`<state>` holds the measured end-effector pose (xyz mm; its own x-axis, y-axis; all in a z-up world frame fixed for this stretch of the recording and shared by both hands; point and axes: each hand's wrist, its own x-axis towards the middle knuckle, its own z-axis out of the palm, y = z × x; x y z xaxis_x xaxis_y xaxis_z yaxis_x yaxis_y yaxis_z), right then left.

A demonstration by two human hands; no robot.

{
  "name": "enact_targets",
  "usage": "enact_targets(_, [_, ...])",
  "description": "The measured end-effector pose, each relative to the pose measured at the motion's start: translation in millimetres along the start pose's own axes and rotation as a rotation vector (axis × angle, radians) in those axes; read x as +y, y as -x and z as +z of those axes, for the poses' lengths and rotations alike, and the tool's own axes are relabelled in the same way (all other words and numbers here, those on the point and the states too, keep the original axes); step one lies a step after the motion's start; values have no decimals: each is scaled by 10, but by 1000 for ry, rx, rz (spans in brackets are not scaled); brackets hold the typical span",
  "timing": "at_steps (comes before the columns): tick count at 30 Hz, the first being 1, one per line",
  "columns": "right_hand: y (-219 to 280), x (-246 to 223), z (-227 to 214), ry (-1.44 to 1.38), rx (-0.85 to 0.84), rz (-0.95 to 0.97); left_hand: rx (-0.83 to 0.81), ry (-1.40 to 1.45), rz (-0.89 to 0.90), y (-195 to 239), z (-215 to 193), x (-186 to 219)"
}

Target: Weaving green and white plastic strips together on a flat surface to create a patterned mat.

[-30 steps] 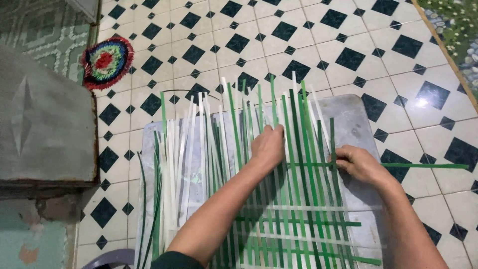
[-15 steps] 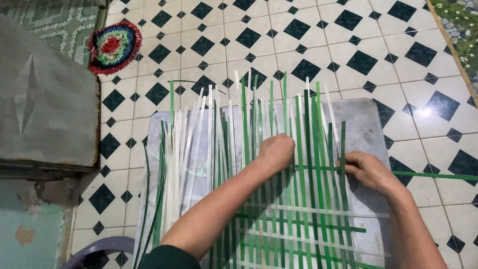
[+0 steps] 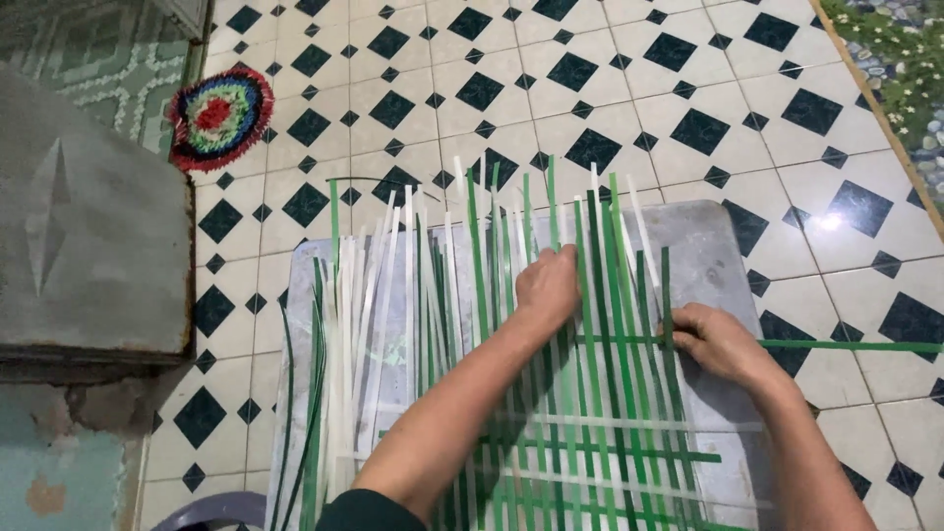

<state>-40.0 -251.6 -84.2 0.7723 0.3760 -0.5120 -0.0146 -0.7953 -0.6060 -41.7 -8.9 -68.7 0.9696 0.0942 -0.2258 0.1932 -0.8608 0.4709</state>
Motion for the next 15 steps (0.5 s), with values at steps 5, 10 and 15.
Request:
enact_targets(5, [132, -210, -63, -22, -14, 2, -11, -17, 135, -263, 133, -296])
enact_targets(10, [102, -156, -46, 38, 18, -31, 39, -135, 147, -199, -36, -219])
enact_targets(15, [89, -115, -30, 65, 28, -51, 15, -266, 225, -180, -5, -193])
